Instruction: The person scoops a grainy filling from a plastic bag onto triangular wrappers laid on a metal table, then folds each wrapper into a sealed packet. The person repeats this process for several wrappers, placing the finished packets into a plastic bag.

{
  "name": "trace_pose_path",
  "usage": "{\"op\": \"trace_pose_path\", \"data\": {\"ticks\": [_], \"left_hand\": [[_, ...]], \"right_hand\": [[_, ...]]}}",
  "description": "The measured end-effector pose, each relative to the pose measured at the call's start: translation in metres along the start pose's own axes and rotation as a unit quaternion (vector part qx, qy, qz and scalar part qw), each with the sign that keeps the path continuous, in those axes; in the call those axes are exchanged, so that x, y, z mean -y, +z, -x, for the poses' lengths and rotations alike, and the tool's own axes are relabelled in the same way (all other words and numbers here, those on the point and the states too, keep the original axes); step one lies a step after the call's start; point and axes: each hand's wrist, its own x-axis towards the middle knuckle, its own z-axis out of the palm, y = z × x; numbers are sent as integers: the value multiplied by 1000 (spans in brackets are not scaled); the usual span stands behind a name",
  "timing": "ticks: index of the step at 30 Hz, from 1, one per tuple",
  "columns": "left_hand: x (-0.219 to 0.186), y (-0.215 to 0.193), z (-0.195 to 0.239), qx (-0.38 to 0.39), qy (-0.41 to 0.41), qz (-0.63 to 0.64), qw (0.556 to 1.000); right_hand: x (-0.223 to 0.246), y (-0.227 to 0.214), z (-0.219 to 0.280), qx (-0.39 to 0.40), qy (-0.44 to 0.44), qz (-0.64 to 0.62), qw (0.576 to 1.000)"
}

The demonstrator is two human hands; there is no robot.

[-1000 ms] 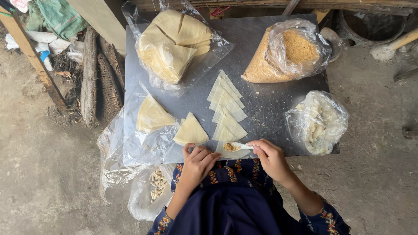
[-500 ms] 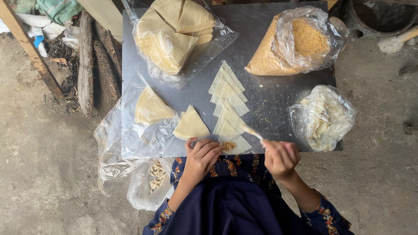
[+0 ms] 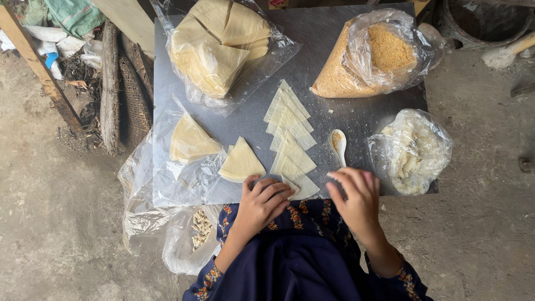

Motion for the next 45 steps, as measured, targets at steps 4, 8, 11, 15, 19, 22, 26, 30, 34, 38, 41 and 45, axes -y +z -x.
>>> {"op": "trace_pose_path", "data": {"ticks": [4, 8, 11, 15, 19, 22, 26, 30, 34, 38, 41, 45], "left_hand": [[-1, 1, 0, -4, 4, -9, 1000], [-1, 4, 2, -13, 0, -12, 1000], [-1, 6, 2, -22, 2, -20, 1000], [1, 5, -3, -30, 30, -25, 999], [2, 6, 1, -26, 40, -18, 999], [6, 5, 3, -21, 45, -14, 999], [7, 7, 7, -24, 45, -2, 999], [7, 9, 9, -33, 43, -6, 998], [7, 12, 11, -43, 45, -16, 998], [4, 17, 11, -65, 36, -19, 997], [2, 21, 13, -86, 25, -11, 996], [-4, 21, 16, -88, -7, 35, 995]], "right_hand": [[31, -2, 10, 57, -27, 23, 998], [41, 0, 9, 36, -26, 13, 999], [40, 2, 6, 26, -34, -2, 999], [42, 6, 4, -5, -52, -52, 997], [47, 16, 9, -7, -57, -94, 994], [52, 22, 14, -27, -35, -134, 990], [56, 24, 14, -5, -48, -162, 986], [57, 21, 8, 12, -101, -112, 989], [54, 14, 6, 60, -128, -98, 985], [54, 14, 1, 51, -145, -85, 984], [54, 17, 1, 38, -148, -91, 984], [56, 21, 4, 25, -128, -115, 985]]}}
